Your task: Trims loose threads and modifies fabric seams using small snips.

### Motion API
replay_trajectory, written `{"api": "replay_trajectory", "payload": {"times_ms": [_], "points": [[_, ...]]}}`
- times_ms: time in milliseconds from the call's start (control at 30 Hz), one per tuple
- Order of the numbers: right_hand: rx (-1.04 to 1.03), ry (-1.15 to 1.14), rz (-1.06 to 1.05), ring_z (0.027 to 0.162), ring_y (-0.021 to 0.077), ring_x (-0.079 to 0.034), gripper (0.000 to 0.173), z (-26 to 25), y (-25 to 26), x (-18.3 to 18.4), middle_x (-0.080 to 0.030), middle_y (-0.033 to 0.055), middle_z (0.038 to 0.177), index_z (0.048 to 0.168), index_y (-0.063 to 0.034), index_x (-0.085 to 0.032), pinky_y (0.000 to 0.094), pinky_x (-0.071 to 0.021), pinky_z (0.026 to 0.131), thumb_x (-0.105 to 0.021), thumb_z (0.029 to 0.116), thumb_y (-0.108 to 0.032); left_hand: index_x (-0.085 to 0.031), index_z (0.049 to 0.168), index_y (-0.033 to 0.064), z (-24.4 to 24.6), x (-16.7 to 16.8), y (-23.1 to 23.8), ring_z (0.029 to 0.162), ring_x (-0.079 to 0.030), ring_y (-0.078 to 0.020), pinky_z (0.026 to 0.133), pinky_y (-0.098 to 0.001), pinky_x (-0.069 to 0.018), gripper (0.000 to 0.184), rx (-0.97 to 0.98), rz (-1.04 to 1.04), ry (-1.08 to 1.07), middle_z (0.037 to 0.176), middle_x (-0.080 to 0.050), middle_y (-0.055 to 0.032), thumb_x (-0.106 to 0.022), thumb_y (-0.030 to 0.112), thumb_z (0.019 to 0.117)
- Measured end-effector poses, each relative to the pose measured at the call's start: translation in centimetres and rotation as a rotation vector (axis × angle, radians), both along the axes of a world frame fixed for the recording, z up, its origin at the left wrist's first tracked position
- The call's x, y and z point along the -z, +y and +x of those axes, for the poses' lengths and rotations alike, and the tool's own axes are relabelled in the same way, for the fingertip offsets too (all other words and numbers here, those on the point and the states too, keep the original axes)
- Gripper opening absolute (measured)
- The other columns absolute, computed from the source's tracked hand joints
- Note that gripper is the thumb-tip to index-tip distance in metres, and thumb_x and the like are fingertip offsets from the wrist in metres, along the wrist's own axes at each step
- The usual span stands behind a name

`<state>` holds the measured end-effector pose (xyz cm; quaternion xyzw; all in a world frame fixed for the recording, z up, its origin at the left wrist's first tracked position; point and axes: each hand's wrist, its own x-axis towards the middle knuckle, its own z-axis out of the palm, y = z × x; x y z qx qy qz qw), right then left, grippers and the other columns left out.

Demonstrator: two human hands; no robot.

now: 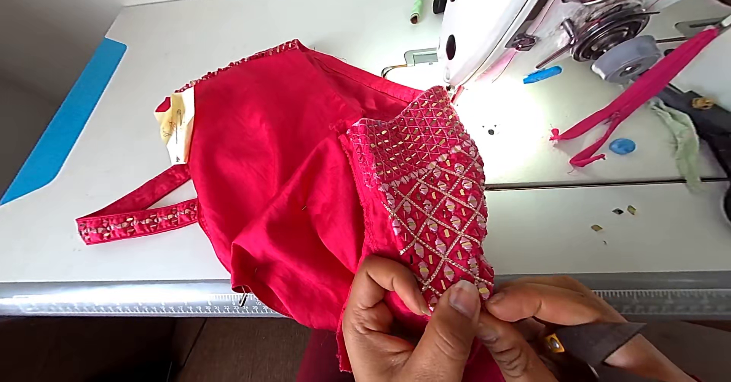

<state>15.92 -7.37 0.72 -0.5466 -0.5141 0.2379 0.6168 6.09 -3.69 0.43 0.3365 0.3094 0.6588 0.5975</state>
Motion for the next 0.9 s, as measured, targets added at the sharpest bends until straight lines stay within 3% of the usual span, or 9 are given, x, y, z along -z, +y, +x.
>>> {"api": "replay_trajectory", "payload": {"times_ms": [367,467,633,733,900], "points": [[0.042,-0.057,0.027,0.083,-0.0053,-0.063,0.008,-0.2,-0.1,0.0,-0.068,-0.0026,0.096,0.096,-0.0087,-0.069,0.0051,-0.0505,0.067,-0.076,0.0933,-0.012,-0.059,0.088,0.0083,0.0,0.0,-0.1,0.077,-0.068,-0.0031,0.073,-0.0218,-0.0598,0.021,0.008,0.003,0.016,0.081,-0.067,0.0002,-0.073,-0.007,0.085],[0.098,-0.172,0.062,0.09,-0.0031,-0.065,0.007,-0.5,-0.2,0.0,-0.067,-0.0008,0.096,0.096,-0.0074,-0.066,0.0073,-0.054,0.077,-0.073,0.0944,-0.01,-0.059,0.089,0.0077,0.0,-0.1,-0.1,0.076,-0.069,-0.0034,0.072,-0.022,-0.0601,0.022,0.008,-0.004,0.009,0.08,-0.068,-0.0003,-0.073,-0.008,0.0844],[0.206,-0.578,0.174,0.092,0.0056,-0.061,0.005,-0.7,-0.2,0.4,-0.062,0.0042,0.096,0.099,-0.0074,-0.062,0.0116,-0.0483,0.086,-0.06,0.1012,-0.012,-0.058,0.088,0.0077,0.1,0.0,0.2,0.075,-0.068,-0.0035,0.072,-0.0218,-0.06,0.024,0.002,0.004,0.032,0.079,-0.067,-0.0003,-0.074,-0.009,0.0828],[0.275,-0.723,0.256,0.088,0.0116,-0.062,0.007,-0.9,0.2,1.1,-0.063,0.0057,0.093,0.097,-0.0074,-0.062,0.0171,-0.0491,0.085,-0.057,0.1013,-0.011,-0.056,0.086,0.0065,0.2,0.0,0.3,0.073,-0.067,-0.0056,0.071,-0.0238,-0.0603,0.024,0.0,-0.026,0.009,0.077,-0.066,-0.0026,-0.073,-0.011,0.0818],[0.274,-0.76,0.318,0.087,0.0118,-0.06,0.008,-0.8,0.7,1.9,-0.06,0.0049,0.093,0.096,-0.0089,-0.059,0.0177,-0.0487,0.084,-0.055,0.1021,-0.012,-0.054,0.083,0.0054,0.4,-0.6,0.3,0.07,-0.068,-0.0075,0.069,-0.0254,-0.0607,0.024,-0.021,-0.115,-0.027,0.074,-0.065,-0.0041,-0.071,-0.013,0.0822]]}}
